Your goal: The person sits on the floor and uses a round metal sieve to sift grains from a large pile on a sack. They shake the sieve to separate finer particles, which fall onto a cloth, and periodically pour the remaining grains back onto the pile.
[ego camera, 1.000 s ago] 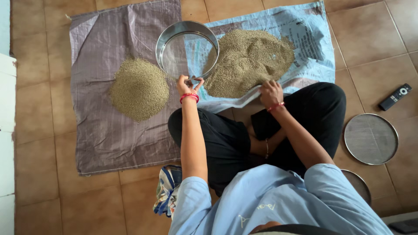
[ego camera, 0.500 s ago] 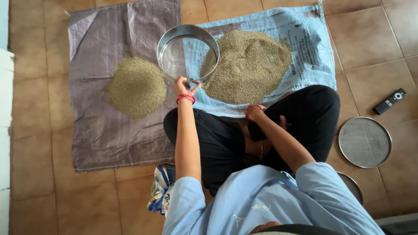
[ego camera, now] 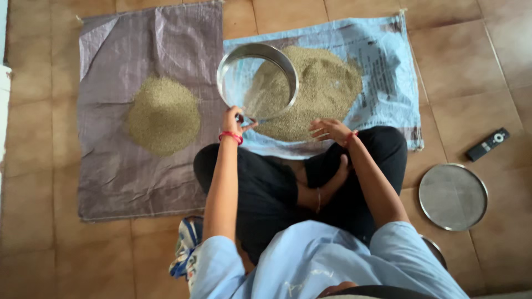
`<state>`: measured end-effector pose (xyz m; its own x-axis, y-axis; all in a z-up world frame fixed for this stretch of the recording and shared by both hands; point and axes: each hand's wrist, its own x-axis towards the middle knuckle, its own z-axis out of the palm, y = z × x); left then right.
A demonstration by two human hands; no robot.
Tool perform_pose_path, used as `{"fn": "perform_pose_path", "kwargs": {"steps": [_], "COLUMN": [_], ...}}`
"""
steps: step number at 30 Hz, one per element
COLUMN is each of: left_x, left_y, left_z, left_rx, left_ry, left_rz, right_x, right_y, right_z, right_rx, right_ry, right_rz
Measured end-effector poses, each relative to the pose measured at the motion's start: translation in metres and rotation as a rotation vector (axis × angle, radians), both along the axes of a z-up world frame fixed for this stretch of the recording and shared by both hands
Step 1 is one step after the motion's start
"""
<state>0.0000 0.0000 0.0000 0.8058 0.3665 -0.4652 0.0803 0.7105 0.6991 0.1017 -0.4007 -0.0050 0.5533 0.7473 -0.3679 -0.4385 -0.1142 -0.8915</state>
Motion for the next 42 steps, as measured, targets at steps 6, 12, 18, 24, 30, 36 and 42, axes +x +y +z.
{"fn": "perform_pose_path", "kwargs": {"steps": [6, 12, 18, 24, 30, 36, 42], "left_x": [0.015, 0.038, 0.058, 0.063, 0.059, 0.074, 0.097], "left_y": [-0.069, -0.129, -0.108, -0.100, -0.118, -0.136, -0.157], "left_z": [0.030, 0.016, -0.035, -0.064, -0.068, -0.077, -0.098], "left_rx": [0.142, 0.546, 1.294, 1.426, 1.594, 1.555, 1.484], "left_ry": [-0.027, -0.206, 0.141, 0.506, 0.728, 0.749, 0.507], "left_rz": [-0.213, -0.279, 0.012, 0.232, 0.272, 0.273, 0.351], "right_x": [0.029, 0.044, 0.075, 0.082, 0.066, 0.030, 0.013], "right_y": [0.002, -0.029, -0.052, -0.062, -0.044, -0.011, 0.033], "right_z": [0.026, 0.024, -0.013, -0.013, -0.006, 0.004, -0.004], "right_rx": [0.427, 0.661, 0.117, -0.220, -0.486, -0.459, -0.473], "right_ry": [0.340, 0.285, -0.572, -0.972, -0.938, -0.951, -0.799], "right_rz": [-0.042, -0.159, -1.011, -1.261, -1.114, -1.004, -0.792]}}
